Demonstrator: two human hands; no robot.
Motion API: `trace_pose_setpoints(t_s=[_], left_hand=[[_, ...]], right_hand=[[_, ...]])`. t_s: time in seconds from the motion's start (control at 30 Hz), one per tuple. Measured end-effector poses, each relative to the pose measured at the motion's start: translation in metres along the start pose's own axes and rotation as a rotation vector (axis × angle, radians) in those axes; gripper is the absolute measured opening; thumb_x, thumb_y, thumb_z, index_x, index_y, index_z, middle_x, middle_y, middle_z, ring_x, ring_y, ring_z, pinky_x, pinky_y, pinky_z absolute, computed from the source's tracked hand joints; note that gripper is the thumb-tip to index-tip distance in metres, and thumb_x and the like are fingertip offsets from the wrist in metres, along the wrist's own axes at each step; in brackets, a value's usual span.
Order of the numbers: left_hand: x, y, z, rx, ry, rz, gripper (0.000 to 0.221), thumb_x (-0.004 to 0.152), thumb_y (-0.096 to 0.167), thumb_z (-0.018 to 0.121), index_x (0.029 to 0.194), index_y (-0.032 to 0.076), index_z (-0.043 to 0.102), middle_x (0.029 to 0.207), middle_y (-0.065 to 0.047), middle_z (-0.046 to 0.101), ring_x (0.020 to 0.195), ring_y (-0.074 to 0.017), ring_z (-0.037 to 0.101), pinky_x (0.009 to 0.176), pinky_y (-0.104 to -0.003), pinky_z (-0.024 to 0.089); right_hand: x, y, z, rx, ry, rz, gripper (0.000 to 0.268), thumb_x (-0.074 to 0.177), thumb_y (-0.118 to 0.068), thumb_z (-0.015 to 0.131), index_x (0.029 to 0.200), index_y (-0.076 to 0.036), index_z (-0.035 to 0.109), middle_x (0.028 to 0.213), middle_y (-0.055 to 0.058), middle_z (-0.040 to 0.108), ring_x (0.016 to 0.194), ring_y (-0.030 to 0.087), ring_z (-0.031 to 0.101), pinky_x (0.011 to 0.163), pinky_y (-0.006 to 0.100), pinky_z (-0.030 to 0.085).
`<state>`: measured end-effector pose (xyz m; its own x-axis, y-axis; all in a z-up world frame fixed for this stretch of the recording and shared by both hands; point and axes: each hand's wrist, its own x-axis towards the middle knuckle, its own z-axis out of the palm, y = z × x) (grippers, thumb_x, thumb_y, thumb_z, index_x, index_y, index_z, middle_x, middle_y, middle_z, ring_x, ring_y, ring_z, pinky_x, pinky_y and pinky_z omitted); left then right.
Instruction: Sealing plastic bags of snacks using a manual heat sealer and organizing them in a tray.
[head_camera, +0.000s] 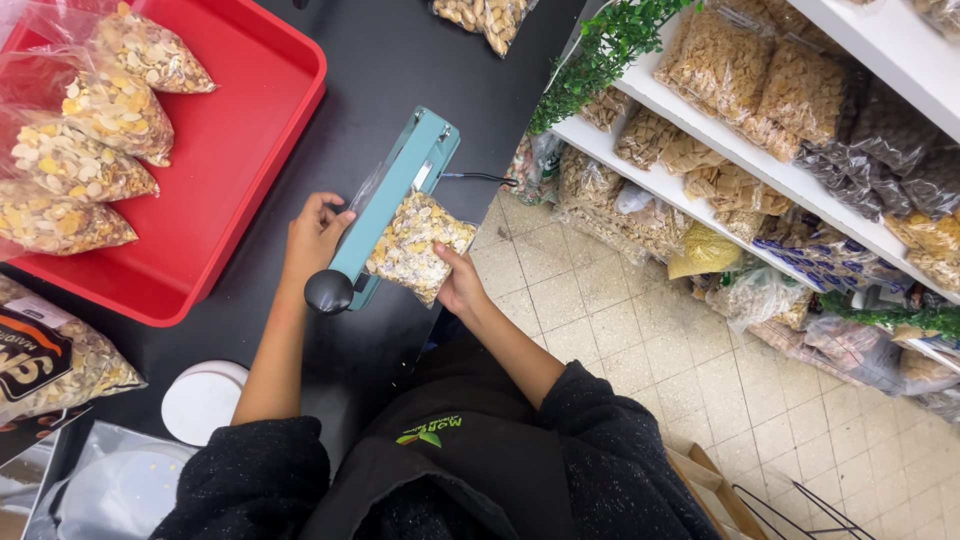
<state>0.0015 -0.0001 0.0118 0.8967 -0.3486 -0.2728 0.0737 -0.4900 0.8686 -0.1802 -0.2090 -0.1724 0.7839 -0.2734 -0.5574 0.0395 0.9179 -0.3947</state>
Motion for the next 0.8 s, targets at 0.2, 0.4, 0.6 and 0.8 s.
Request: trace_pose_setpoints(t_s=[0.2, 0.4, 0.6, 0.8], left_hand=[[0.005, 0.054, -0.013, 0.064, -0.096, -0.034, 0.029, 0.107, 0.026, 0.062, 0.124, 0.003, 0.058, 0.087, -0.015, 0.073, 0.072, -0.0296, 0.069, 0.074, -0.047, 0.052], [0.044, 0.073, -0.003, 0.175, -0.222, -0.044, 0.047, 0.108, 0.045, 0.058, 0.123, 0.001, 0.067, 0.09, -0.017, 0.075, 0.081, -0.0312, 0.074, 0.078, -0.048, 0.055], [0.069, 0.052, 0.029, 0.224, -0.186, 0.014, 0.019, 0.102, 0.027, 0.066, 0.104, 0.009, 0.071, 0.092, -0.012, 0.073, 0.094, -0.0363, 0.071, 0.08, -0.047, 0.054], [0.071, 0.031, 0.039, 0.162, -0.065, 0.079, 0.013, 0.106, 0.016, 0.062, 0.105, 0.004, 0.065, 0.092, -0.019, 0.068, 0.092, -0.0418, 0.068, 0.08, -0.05, 0.052]], right_hand=[[-0.008, -0.006, 0.017, 0.009, -0.015, -0.002, 0.052, 0.089, -0.004, 0.073, 0.135, 0.001, 0.05, 0.12, 0.028, 0.067, 0.109, 0.044, 0.067, 0.09, 0.059, 0.056], [-0.022, -0.008, 0.044, 0.028, -0.018, 0.025, 0.053, 0.092, -0.011, 0.073, 0.138, -0.001, 0.048, 0.125, 0.028, 0.064, 0.114, 0.043, 0.065, 0.094, 0.059, 0.054], [-0.054, -0.032, 0.111, 0.079, 0.014, 0.076, 0.06, 0.098, -0.034, 0.07, 0.143, -0.002, 0.046, 0.137, 0.023, 0.059, 0.125, 0.038, 0.059, 0.101, 0.056, 0.05], [-0.054, -0.032, 0.111, 0.103, 0.036, 0.111, 0.062, 0.098, -0.037, 0.069, 0.145, -0.004, 0.045, 0.14, 0.023, 0.056, 0.128, 0.039, 0.056, 0.105, 0.058, 0.047]])
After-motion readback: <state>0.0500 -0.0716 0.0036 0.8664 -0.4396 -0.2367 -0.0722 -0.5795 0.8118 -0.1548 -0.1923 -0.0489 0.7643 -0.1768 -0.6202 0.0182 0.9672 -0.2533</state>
